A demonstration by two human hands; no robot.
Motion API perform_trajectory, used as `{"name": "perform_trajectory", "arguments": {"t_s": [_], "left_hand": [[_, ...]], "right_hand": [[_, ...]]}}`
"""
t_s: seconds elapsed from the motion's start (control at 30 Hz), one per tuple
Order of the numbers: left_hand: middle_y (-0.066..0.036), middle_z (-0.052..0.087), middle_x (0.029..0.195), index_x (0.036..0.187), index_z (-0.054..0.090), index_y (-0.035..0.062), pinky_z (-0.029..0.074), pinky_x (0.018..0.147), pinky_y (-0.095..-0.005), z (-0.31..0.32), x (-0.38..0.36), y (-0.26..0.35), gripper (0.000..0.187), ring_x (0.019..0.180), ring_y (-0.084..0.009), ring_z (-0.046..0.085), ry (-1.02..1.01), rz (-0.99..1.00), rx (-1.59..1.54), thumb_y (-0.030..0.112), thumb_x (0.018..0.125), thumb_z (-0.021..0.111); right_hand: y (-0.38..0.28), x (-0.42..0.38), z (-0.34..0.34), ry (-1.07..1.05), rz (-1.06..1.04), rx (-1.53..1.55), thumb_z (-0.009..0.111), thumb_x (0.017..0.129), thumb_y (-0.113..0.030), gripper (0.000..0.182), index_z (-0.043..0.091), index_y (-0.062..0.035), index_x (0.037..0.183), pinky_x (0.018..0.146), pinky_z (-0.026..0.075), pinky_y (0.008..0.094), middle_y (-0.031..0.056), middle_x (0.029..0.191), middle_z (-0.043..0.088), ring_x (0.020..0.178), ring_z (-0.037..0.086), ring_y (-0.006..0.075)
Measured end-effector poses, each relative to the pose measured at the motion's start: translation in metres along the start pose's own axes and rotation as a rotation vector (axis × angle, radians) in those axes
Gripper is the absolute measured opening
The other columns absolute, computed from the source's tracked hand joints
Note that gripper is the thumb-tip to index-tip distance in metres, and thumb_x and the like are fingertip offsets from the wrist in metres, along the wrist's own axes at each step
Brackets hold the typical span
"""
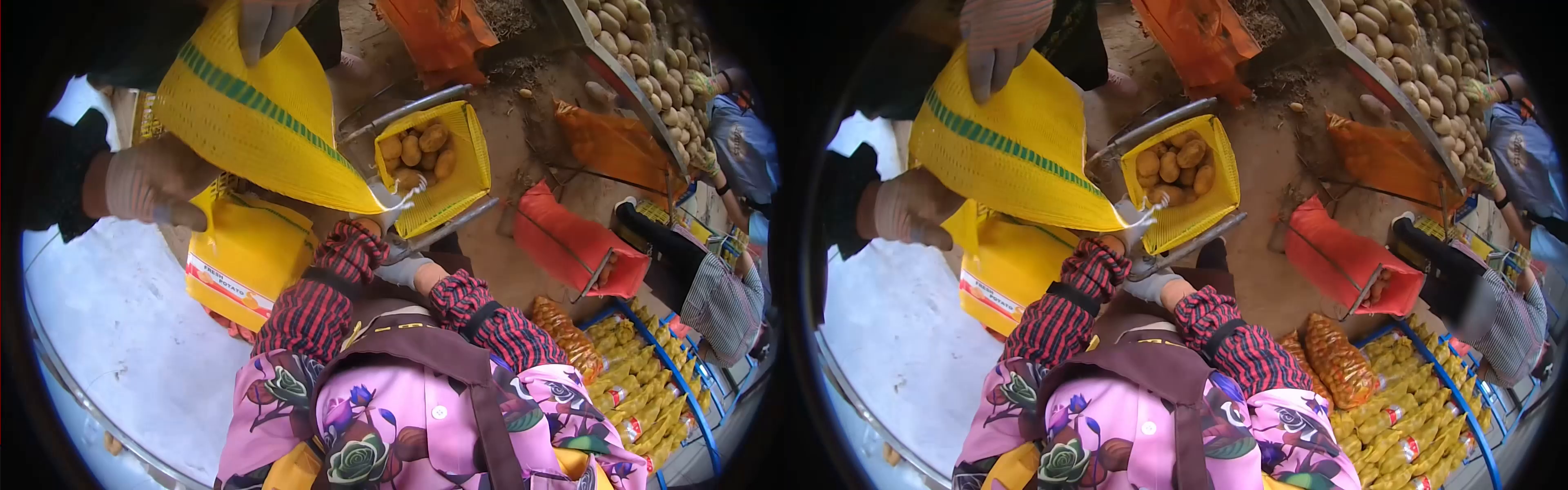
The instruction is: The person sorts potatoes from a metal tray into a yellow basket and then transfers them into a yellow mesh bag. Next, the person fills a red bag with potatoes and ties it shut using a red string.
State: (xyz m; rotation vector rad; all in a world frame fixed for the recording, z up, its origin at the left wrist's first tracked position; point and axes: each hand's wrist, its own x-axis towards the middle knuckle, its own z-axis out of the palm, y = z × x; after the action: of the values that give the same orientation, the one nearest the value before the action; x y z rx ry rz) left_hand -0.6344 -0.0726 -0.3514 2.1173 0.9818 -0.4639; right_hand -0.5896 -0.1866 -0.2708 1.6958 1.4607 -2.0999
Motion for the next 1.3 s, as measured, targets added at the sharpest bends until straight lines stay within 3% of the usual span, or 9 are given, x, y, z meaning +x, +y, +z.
{"name": "perform_trajectory", "arguments": {"t_s": [0.03, 0.17, 0.53, 0.6, 0.73, 1.07, 1.2, 1.27, 1.3], "left_hand": [[-0.019, 0.070, 0.100, 0.101, 0.069, 0.0032, 0.052, 0.083, -0.0467, 0.013, 0.008, -0.011, 0.046, 0.092, -0.0371, 0.067, -0.199, 0.162, 0.241, 0.046, 0.085, 0.060], [-0.021, 0.070, 0.100, 0.103, 0.071, 0.0033, 0.054, 0.081, -0.0452, -0.032, -0.025, 0.044, 0.034, 0.093, -0.0370, 0.069, -0.082, -0.353, -0.195, 0.030, 0.084, 0.061], [-0.021, 0.070, 0.099, 0.105, 0.063, 0.0061, 0.052, 0.079, -0.0492, -0.025, -0.001, 0.008, 0.028, 0.093, -0.0388, 0.067, 0.074, -0.133, -0.187, 0.028, 0.090, 0.053], [-0.023, 0.068, 0.106, 0.110, 0.060, 0.0022, 0.052, 0.086, -0.0461, -0.032, -0.002, 0.025, 0.028, 0.102, -0.0368, 0.066, 0.034, -0.225, -0.313, 0.019, 0.092, 0.047], [-0.020, 0.069, 0.106, 0.110, 0.060, 0.0037, 0.051, 0.087, -0.0456, -0.033, -0.013, 0.020, 0.028, 0.101, -0.0362, 0.067, 0.063, -0.261, -0.318, 0.019, 0.092, 0.046], [-0.018, 0.071, 0.093, 0.106, 0.058, 0.0062, 0.053, 0.078, -0.0470, -0.032, -0.016, 0.006, 0.024, 0.091, -0.0361, 0.069, 0.124, -0.222, -0.444, 0.021, 0.092, 0.046], [-0.019, 0.070, 0.095, 0.106, 0.058, 0.0049, 0.052, 0.079, -0.0473, -0.039, -0.013, 0.000, 0.024, 0.093, -0.0361, 0.068, 0.145, -0.195, -0.467, 0.019, 0.091, 0.047], [-0.019, 0.070, 0.097, 0.106, 0.058, 0.0044, 0.052, 0.079, -0.0472, -0.044, -0.011, -0.001, 0.023, 0.094, -0.0361, 0.068, 0.147, -0.176, -0.495, 0.018, 0.091, 0.047], [-0.020, 0.070, 0.098, 0.106, 0.058, 0.0039, 0.051, 0.080, -0.0470, -0.049, -0.008, -0.003, 0.023, 0.095, -0.0365, 0.067, 0.115, -0.179, -0.502, 0.016, 0.090, 0.047]], "right_hand": [[0.008, 0.008, 0.009, 0.095, -0.034, 0.065, 0.037, 0.096, -0.051, 0.056, 0.058, -0.0117, 0.130, 0.107, 0.039, 0.0413, 0.0153, 0.132, 0.059, 0.124, 0.054, 0.0321], [0.004, -0.006, 0.019, 0.251, 0.177, 0.081, 0.036, 0.093, -0.059, 0.061, 0.065, -0.0122, 0.120, 0.102, 0.043, 0.0406, 0.0203, 0.126, 0.061, 0.120, 0.055, 0.0396], [-0.040, -0.132, -0.009, 0.214, 0.323, 0.298, 0.057, 0.093, -0.044, 0.045, 0.069, -0.0013, 0.100, 0.081, 0.051, 0.0361, 0.0177, 0.094, 0.069, 0.091, 0.067, 0.0290], [-0.056, -0.131, -0.069, 0.517, -0.006, 0.084, 0.061, 0.090, -0.036, 0.039, 0.061, -0.0004, 0.072, 0.058, 0.043, 0.0449, 0.0175, 0.068, 0.058, 0.068, 0.061, 0.0352], [-0.101, -0.043, -0.162, 0.944, -0.387, -0.687, 0.065, 0.081, -0.034, 0.034, 0.061, -0.0095, 0.104, 0.085, 0.047, 0.0451, 0.0129, 0.107, 0.061, 0.098, 0.059, 0.0352], [-0.153, 0.109, -0.214, -0.272, 0.549, -1.071, 0.058, 0.081, -0.017, 0.027, 0.075, -0.0065, 0.098, 0.078, 0.054, 0.0432, 0.0146, 0.094, 0.073, 0.090, 0.071, 0.0272], [-0.125, 0.118, -0.227, -0.168, 0.590, -0.909, 0.058, 0.082, -0.015, 0.027, 0.075, -0.0066, 0.101, 0.070, 0.056, 0.0396, 0.0117, 0.083, 0.073, 0.076, 0.071, 0.0242], [-0.093, 0.118, -0.236, -0.092, -0.177, -1.737, 0.057, 0.083, -0.015, 0.023, 0.075, -0.0047, 0.093, 0.065, 0.055, 0.0368, 0.0099, 0.071, 0.071, 0.062, 0.069, 0.0225], [-0.086, 0.117, -0.239, -0.090, -0.168, -1.743, 0.057, 0.083, -0.015, 0.023, 0.075, -0.0047, 0.093, 0.065, 0.055, 0.0368, 0.0099, 0.071, 0.071, 0.062, 0.069, 0.0225]]}}
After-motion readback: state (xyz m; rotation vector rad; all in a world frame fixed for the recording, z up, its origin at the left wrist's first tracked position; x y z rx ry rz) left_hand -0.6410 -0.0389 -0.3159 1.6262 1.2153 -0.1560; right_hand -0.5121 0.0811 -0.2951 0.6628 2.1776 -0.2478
